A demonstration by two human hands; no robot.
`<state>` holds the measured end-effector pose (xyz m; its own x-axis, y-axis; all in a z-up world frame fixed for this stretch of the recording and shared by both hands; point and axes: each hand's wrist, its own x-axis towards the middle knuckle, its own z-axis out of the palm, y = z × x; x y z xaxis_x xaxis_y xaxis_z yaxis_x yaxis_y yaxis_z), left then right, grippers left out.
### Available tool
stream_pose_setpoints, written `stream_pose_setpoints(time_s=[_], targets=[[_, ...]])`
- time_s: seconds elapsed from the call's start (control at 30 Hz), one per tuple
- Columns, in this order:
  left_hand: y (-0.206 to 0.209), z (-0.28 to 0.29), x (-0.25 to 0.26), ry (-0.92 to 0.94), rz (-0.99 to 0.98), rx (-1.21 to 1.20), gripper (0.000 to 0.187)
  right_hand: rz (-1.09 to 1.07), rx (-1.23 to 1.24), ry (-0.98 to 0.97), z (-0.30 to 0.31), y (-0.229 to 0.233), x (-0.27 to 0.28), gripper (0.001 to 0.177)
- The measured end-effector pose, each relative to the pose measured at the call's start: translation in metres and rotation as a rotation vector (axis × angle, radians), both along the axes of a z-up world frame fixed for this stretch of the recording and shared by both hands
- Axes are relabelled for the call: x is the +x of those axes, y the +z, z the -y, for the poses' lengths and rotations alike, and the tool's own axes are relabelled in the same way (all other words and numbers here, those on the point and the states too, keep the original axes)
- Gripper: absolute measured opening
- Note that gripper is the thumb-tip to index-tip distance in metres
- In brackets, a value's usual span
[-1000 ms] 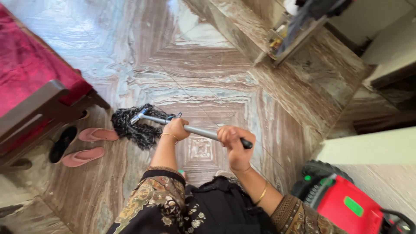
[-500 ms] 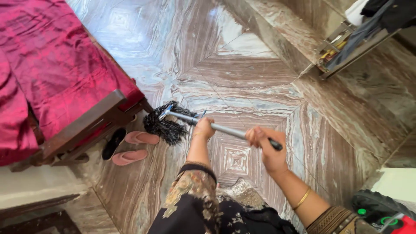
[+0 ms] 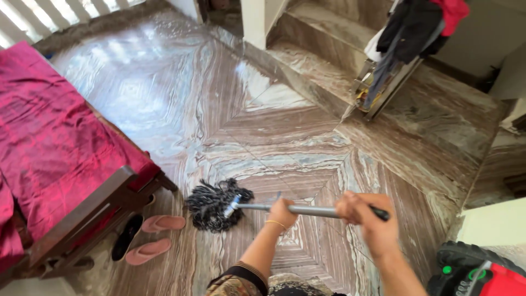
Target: The person is mopping the marble-tiled floor in a residential hallway area.
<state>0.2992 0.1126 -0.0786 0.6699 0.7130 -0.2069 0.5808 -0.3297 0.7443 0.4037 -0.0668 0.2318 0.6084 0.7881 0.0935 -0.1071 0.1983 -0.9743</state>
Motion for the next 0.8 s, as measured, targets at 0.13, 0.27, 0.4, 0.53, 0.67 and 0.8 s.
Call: stream_pose_setpoints(time_s=[0.13, 0.27, 0.4, 0.53, 0.67, 0.8], targets=[[-0.028, 0.087, 0.072, 0.007, 0.185, 0.020, 0.026, 0.039, -0.051, -0.174, 0.076, 0.019, 0.045, 0.044], [0.016, 0.168, 0.130, -0.261, 0.138, -0.170, 0.021, 0.163, -0.037, -0.290, 0.150, 0.036, 0.085, 0.043], [0.094, 0.219, 0.153, -0.457, 0.022, -0.236, 0.032, 0.109, -0.098, -0.391, 0.196, 0.059, 0.104, 0.048], [0.116, 0.247, 0.181, -0.478, -0.051, -0.190, 0.037, 0.110, -0.028, -0.449, 0.224, 0.050, 0.125, 0.056], [0.132, 0.262, 0.196, -0.485, -0.171, -0.150, 0.038, 0.121, 0.071, -0.550, 0.248, 0.023, 0.169, 0.055], [0.122, 0.257, 0.185, -0.433, -0.303, -0.178, 0.039, -0.029, 0.108, -0.443, 0.256, -0.009, 0.203, 0.046]])
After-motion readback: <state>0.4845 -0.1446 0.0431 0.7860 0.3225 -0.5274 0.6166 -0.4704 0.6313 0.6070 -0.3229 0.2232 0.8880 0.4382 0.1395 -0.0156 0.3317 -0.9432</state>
